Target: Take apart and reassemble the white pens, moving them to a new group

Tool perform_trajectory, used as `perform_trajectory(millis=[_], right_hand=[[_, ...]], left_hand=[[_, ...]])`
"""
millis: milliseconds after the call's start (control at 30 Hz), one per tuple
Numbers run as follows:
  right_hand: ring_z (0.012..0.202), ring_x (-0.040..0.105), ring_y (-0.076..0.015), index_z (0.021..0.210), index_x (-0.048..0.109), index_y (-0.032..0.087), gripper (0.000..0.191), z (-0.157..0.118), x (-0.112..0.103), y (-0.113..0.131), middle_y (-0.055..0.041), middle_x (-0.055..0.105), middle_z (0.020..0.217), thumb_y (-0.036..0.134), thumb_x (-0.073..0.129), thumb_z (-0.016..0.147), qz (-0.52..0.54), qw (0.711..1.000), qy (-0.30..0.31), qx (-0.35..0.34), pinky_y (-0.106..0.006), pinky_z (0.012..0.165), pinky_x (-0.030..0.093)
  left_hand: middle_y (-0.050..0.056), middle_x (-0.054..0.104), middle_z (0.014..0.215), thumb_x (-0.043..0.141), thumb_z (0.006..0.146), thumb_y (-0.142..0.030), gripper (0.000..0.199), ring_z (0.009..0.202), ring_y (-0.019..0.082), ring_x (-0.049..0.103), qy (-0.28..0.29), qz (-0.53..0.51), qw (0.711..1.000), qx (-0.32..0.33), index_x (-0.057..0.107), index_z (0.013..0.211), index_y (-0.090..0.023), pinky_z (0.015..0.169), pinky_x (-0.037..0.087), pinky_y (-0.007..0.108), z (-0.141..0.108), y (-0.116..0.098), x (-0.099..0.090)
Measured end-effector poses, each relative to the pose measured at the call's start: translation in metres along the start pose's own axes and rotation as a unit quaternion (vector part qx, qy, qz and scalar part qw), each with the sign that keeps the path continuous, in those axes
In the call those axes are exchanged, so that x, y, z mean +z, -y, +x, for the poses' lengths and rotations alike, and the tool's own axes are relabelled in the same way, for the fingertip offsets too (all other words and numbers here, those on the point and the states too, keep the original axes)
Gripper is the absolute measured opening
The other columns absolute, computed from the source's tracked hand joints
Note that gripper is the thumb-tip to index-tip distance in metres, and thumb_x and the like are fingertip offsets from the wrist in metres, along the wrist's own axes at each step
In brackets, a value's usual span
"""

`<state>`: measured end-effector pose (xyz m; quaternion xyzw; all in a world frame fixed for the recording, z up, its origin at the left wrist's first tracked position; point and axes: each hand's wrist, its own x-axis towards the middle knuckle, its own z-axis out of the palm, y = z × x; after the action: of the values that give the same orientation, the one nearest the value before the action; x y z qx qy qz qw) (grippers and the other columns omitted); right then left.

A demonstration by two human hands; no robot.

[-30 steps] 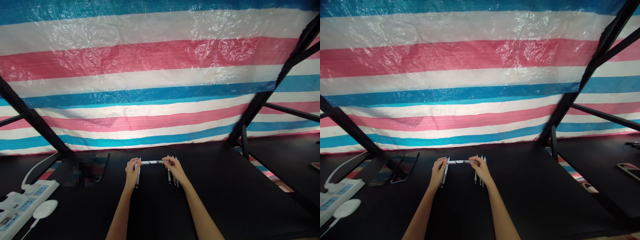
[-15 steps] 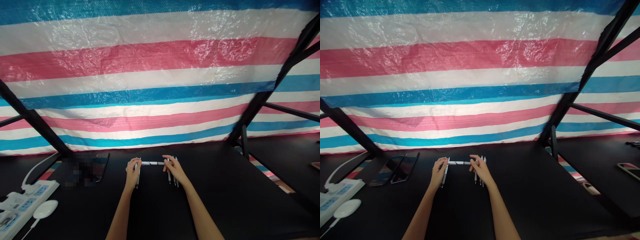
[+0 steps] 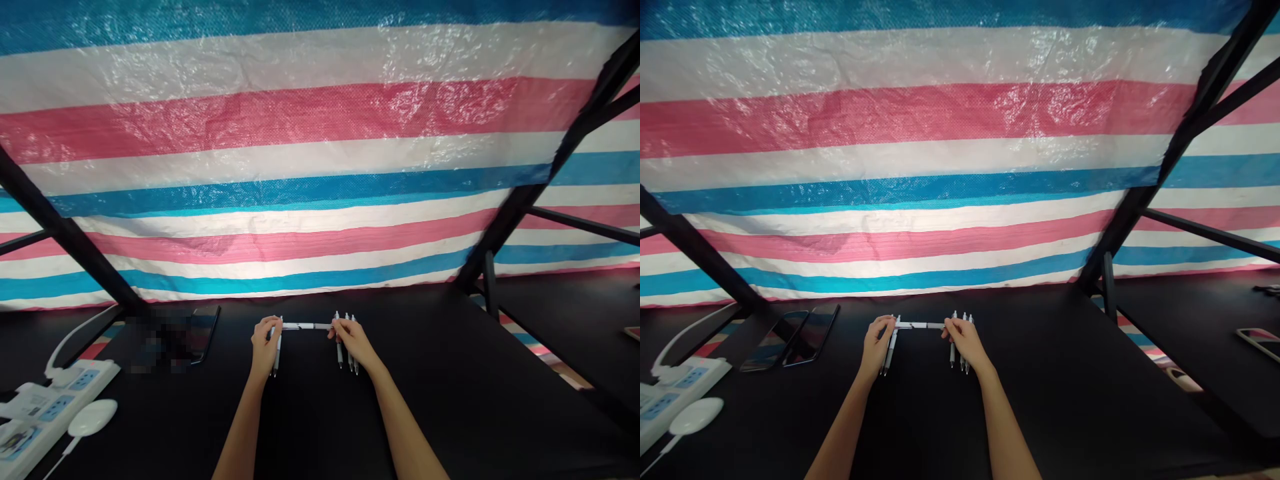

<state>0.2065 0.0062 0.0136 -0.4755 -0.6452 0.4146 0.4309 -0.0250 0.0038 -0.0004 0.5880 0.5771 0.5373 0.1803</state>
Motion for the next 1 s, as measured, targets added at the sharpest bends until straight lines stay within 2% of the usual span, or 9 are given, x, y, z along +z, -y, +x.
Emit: perform_trajectory(millis=[100, 167, 300, 467, 667, 833, 900, 1000], right_hand=[[0.058, 0.056, -0.0144, 0.089, 0.062, 0.018, 0.032, 0.000, 0.001, -0.004, -0.0020, 0.064, 0.069, 0.048, 0.058, 0.079, 0.063, 0.998, 0.003, -0.005, -0.026, 0.056, 0.044], [0.061, 0.057, -0.0148, 0.094, 0.058, 0.019, 0.034, 0.001, 0.001, -0.008, -0.0018, 0.065, 0.071, 0.046, 0.065, 0.074, 0.099, 0.995, 0.004, -0.011, -0.026, 0.057, 0.044], [0.063, 0.058, -0.0155, 0.086, 0.057, 0.018, 0.034, 0.003, 0.001, -0.009, -0.0044, 0.067, 0.073, 0.050, 0.062, 0.074, 0.116, 0.993, 0.004, -0.005, -0.026, 0.057, 0.045], [0.055, 0.055, -0.0134, 0.068, 0.062, 0.017, 0.046, 0.002, -0.001, 0.000, -0.0047, 0.065, 0.068, 0.057, 0.045, 0.084, 0.031, 1.000, 0.000, 0.000, -0.026, 0.056, 0.043], [0.059, 0.056, -0.0143, 0.071, 0.064, 0.018, 0.041, 0.000, -0.001, 0.001, -0.0034, 0.066, 0.071, 0.055, 0.050, 0.082, 0.041, 0.998, 0.040, -0.012, -0.025, 0.056, 0.042], [0.058, 0.056, -0.0154, 0.056, 0.062, 0.018, 0.057, 0.000, 0.000, 0.002, -0.0043, 0.062, 0.060, 0.058, 0.037, 0.088, 0.003, 0.999, 0.034, -0.013, -0.026, 0.057, 0.042], [0.059, 0.057, -0.0155, 0.062, 0.064, 0.017, 0.054, 0.000, 0.000, 0.002, -0.0041, 0.063, 0.061, 0.058, 0.038, 0.088, 0.013, 0.999, 0.030, -0.007, -0.027, 0.058, 0.042], [0.060, 0.057, -0.0154, 0.088, 0.064, 0.018, 0.040, 0.000, 0.002, -0.001, -0.0027, 0.064, 0.067, 0.054, 0.051, 0.083, 0.049, 0.998, 0.031, 0.000, -0.027, 0.058, 0.044]], left_hand=[[0.007, 0.066, 0.094, 0.049, 0.080, -0.051, 0.035, 0.095, 0.024, 0.057, 0.003, 0.008, 1.000, -0.004, 0.067, 0.071, -0.021, 0.085, 0.045, 0.037, 0.001, 0.000, -0.001], [0.007, 0.066, 0.093, 0.049, 0.080, -0.051, 0.035, 0.094, 0.024, 0.057, 0.006, 0.009, 1.000, -0.007, 0.067, 0.071, -0.021, 0.085, 0.045, 0.038, 0.001, 0.000, -0.001], [0.007, 0.066, 0.092, 0.049, 0.080, -0.050, 0.035, 0.094, 0.023, 0.057, 0.004, 0.010, 1.000, 0.000, 0.067, 0.070, -0.021, 0.086, 0.044, 0.037, 0.001, 0.000, 0.000], [0.007, 0.067, 0.092, 0.049, 0.080, -0.050, 0.035, 0.094, 0.024, 0.058, -0.001, 0.014, 1.000, 0.004, 0.067, 0.071, -0.021, 0.085, 0.045, 0.038, 0.001, -0.001, 0.000], [0.007, 0.067, 0.092, 0.049, 0.080, -0.050, 0.035, 0.094, 0.024, 0.058, -0.004, 0.028, 1.000, 0.002, 0.068, 0.072, -0.022, 0.086, 0.045, 0.039, 0.001, -0.001, 0.000], [0.006, 0.067, 0.093, 0.049, 0.081, -0.049, 0.035, 0.093, 0.024, 0.058, -0.001, 0.027, 1.000, 0.008, 0.068, 0.070, -0.022, 0.085, 0.045, 0.037, 0.000, -0.002, 0.000], [0.006, 0.067, 0.093, 0.049, 0.081, -0.049, 0.034, 0.093, 0.024, 0.058, 0.000, 0.027, 1.000, 0.008, 0.068, 0.071, -0.022, 0.085, 0.045, 0.037, 0.000, -0.002, 0.000], [0.006, 0.067, 0.093, 0.049, 0.081, -0.049, 0.034, 0.093, 0.024, 0.058, 0.004, 0.031, 1.000, 0.005, 0.068, 0.072, -0.022, 0.085, 0.044, 0.037, 0.000, -0.002, -0.001]])
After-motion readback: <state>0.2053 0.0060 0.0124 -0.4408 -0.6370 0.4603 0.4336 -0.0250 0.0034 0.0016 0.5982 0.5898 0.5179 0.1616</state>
